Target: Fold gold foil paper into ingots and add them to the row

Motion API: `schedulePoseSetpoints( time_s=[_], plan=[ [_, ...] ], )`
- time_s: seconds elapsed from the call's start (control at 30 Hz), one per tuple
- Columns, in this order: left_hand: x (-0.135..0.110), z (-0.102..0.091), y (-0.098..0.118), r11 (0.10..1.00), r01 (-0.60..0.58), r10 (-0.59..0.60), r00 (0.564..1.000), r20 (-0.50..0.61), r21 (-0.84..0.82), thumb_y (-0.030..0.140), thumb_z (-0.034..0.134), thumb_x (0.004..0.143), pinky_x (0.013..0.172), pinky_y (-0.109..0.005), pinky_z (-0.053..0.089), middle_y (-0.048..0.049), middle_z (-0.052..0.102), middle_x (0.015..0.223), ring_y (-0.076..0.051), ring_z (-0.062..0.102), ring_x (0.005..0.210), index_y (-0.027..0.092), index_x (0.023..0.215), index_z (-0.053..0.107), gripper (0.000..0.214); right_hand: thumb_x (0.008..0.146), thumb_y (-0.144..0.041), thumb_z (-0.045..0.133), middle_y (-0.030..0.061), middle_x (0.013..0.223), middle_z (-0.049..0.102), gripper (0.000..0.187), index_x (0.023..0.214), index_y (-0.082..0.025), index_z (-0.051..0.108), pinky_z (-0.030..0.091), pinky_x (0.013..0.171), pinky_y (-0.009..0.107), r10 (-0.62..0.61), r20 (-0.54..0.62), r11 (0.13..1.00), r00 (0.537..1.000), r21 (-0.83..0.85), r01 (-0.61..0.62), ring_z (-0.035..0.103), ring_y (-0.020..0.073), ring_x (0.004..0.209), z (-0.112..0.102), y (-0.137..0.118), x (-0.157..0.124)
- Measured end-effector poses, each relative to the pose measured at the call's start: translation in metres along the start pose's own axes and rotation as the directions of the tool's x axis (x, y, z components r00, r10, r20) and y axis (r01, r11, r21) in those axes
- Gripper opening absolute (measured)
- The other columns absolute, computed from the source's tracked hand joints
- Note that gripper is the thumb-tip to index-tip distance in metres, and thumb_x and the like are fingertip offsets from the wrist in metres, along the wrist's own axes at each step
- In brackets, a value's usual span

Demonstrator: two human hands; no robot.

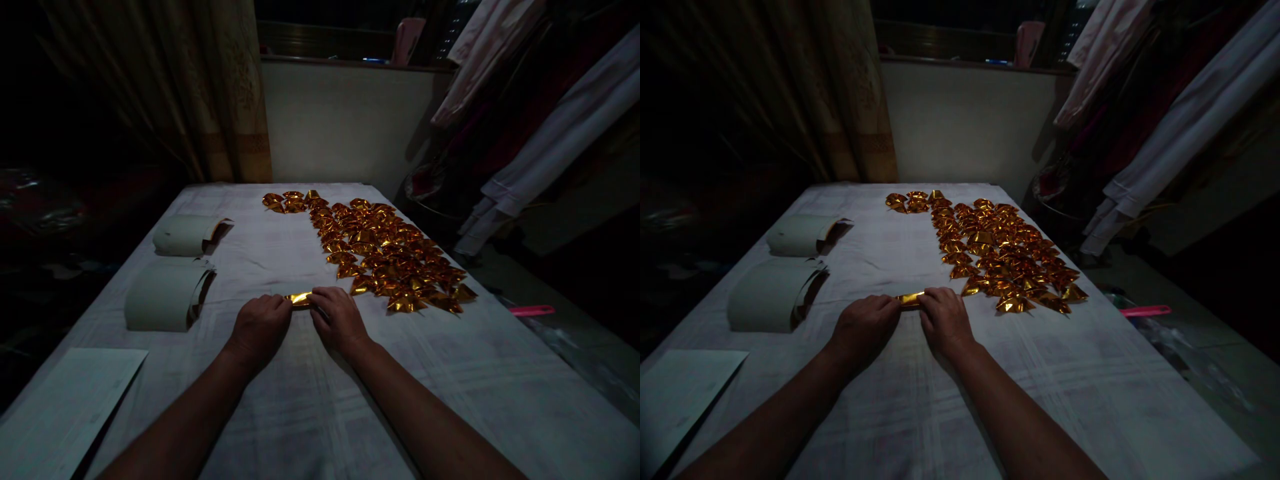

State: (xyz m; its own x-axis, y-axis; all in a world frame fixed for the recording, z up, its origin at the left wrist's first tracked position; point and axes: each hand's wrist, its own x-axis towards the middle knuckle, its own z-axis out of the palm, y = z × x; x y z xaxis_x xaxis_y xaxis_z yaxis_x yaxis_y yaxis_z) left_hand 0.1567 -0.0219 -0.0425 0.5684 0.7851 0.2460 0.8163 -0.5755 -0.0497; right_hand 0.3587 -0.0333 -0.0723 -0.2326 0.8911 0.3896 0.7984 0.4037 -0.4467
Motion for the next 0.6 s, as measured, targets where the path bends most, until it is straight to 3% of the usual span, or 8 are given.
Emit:
schedulePoseSetpoints(
  time_s=[0.17, 0.33, 0.47, 0.6],
  plan=[
    [-0.015, -0.002, -0.009, 0.999, -0.019, 0.017, 0.998, -0.066, -0.034, 0.013, 0.052, 0.091, 0.067, -0.036, 0.047, -0.0067, 0.070, 0.082, -0.024, 0.064, 0.074, 0.020, 0.085, 0.066, 0.016, 0.089, -0.019, 0.067, 0.0074, 0.113, 0.071, 0.018, 0.102, -0.027, 0.076, 0.043, 0.085, 0.038, -0.082, 0.023, 0.995, 0.996, -0.052, 0.083, 0.058, 0.0244, 0.103, -0.003, 0.002, 0.000],
    [-0.025, -0.001, -0.005, 0.977, -0.164, 0.135, 0.969, -0.206, -0.133, 0.011, 0.049, 0.092, 0.087, -0.042, 0.053, -0.0104, 0.073, 0.100, -0.026, 0.066, 0.097, 0.016, 0.096, 0.067, 0.019, 0.091, -0.024, 0.069, 0.0035, 0.105, 0.075, 0.009, 0.097, -0.026, 0.076, 0.040, 0.080, 0.036, -0.270, 0.055, 0.963, 0.961, 0.016, 0.270, 0.059, 0.0213, 0.096, -0.003, 0.001, -0.002],
    [-0.030, 0.001, 0.002, 0.946, -0.206, 0.162, 0.969, -0.187, -0.249, 0.017, 0.051, 0.094, 0.088, -0.040, 0.056, -0.0118, 0.070, 0.113, -0.024, 0.066, 0.099, 0.015, 0.117, 0.065, 0.027, 0.091, -0.028, 0.070, 0.0026, 0.103, 0.075, 0.010, 0.100, -0.026, 0.075, 0.040, 0.079, 0.035, -0.264, 0.017, 0.963, 0.964, 0.067, 0.262, 0.060, 0.0200, 0.092, -0.001, 0.002, -0.004],
    [-0.032, 0.002, -0.001, 0.927, -0.211, 0.160, 0.970, -0.180, -0.310, 0.020, 0.050, 0.096, 0.092, -0.040, 0.057, -0.0118, 0.067, 0.120, -0.023, 0.065, 0.104, 0.017, 0.124, 0.063, 0.031, 0.090, -0.026, 0.071, 0.0033, 0.107, 0.074, 0.013, 0.102, -0.028, 0.075, 0.041, 0.083, 0.036, -0.208, 0.034, 0.975, 0.978, 0.081, 0.205, 0.061, 0.0208, 0.098, 0.000, 0.002, -0.004]
  ],
)
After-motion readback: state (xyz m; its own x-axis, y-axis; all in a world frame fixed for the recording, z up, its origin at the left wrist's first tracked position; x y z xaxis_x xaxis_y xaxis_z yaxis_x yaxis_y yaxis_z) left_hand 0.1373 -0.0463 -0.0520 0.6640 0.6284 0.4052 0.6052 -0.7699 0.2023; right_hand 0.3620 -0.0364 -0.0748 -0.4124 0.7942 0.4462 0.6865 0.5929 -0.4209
